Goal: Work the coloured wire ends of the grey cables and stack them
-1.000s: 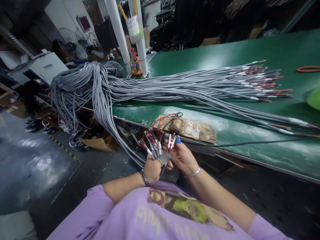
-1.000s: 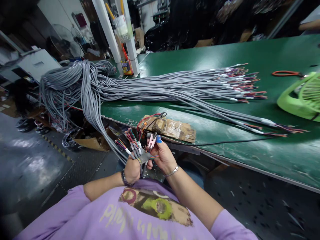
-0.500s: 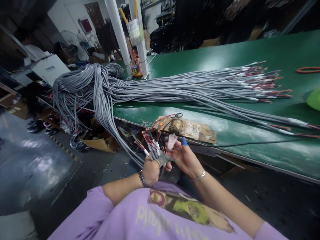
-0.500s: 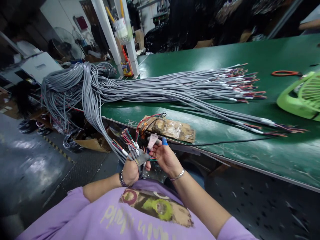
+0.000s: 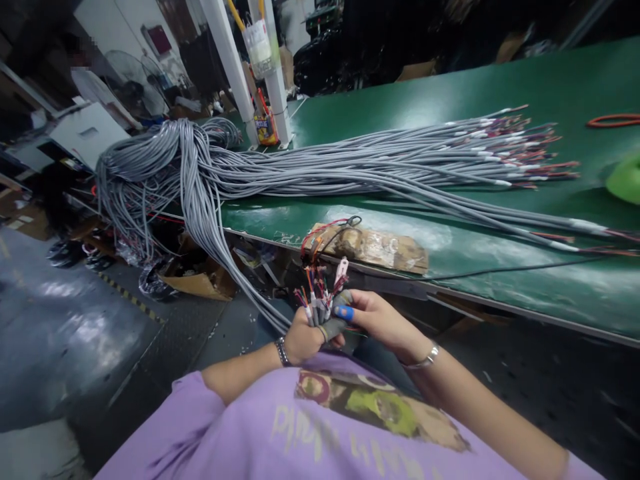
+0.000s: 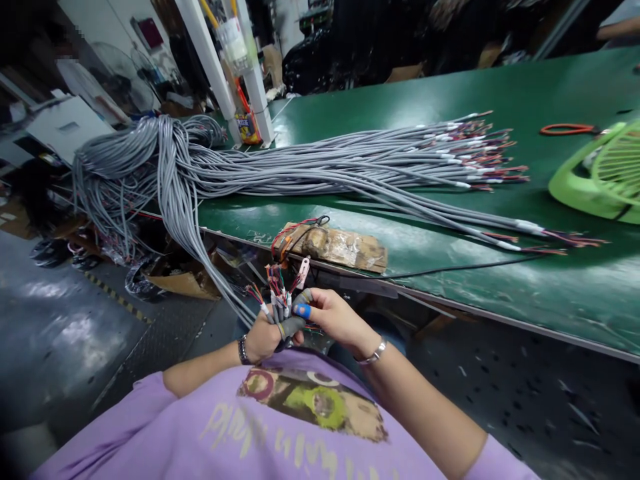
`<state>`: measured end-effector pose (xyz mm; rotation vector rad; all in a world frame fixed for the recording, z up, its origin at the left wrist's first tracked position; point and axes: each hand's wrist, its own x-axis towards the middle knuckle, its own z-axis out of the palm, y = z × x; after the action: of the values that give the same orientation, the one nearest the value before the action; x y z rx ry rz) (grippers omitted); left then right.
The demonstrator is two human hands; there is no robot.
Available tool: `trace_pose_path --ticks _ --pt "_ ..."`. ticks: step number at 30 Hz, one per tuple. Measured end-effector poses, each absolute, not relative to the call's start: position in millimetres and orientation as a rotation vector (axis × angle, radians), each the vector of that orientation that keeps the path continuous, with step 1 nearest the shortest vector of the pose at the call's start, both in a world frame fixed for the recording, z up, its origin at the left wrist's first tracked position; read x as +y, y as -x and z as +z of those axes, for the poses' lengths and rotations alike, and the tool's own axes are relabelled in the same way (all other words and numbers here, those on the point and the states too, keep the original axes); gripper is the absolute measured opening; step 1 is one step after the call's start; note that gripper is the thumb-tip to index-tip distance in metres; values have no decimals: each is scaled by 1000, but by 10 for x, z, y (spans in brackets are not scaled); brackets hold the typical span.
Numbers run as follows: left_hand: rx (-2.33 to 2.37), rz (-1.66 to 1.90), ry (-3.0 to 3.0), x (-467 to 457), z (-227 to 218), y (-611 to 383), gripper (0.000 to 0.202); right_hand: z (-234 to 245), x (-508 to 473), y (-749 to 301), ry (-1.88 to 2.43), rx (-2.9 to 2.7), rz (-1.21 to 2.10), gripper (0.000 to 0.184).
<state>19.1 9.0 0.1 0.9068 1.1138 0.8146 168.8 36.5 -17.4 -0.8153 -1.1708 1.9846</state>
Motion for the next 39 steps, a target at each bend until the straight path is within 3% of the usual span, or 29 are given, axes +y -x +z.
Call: trace_pose_path --ticks 9,14,21,28,39 --pt "1096 1031 -809 113 -69 -185 46 -309 522 -1610 994 -658 1842 46" --pt "1124 1115 -744 202 -61 -279 44 -244 611 -1534 865 -805 1890 49" --pt "1153 1128 -728 272 2 -354 45 -270 600 -1467 1039 -866 1442 54" --pt "1134 1106 -734 304 32 -386 47 -218 622 -1433 730 -791 1946 54" --pt "1143 1078 -736 276 -8 -378 46 -336 652 -1438 602 -676 2053 53"
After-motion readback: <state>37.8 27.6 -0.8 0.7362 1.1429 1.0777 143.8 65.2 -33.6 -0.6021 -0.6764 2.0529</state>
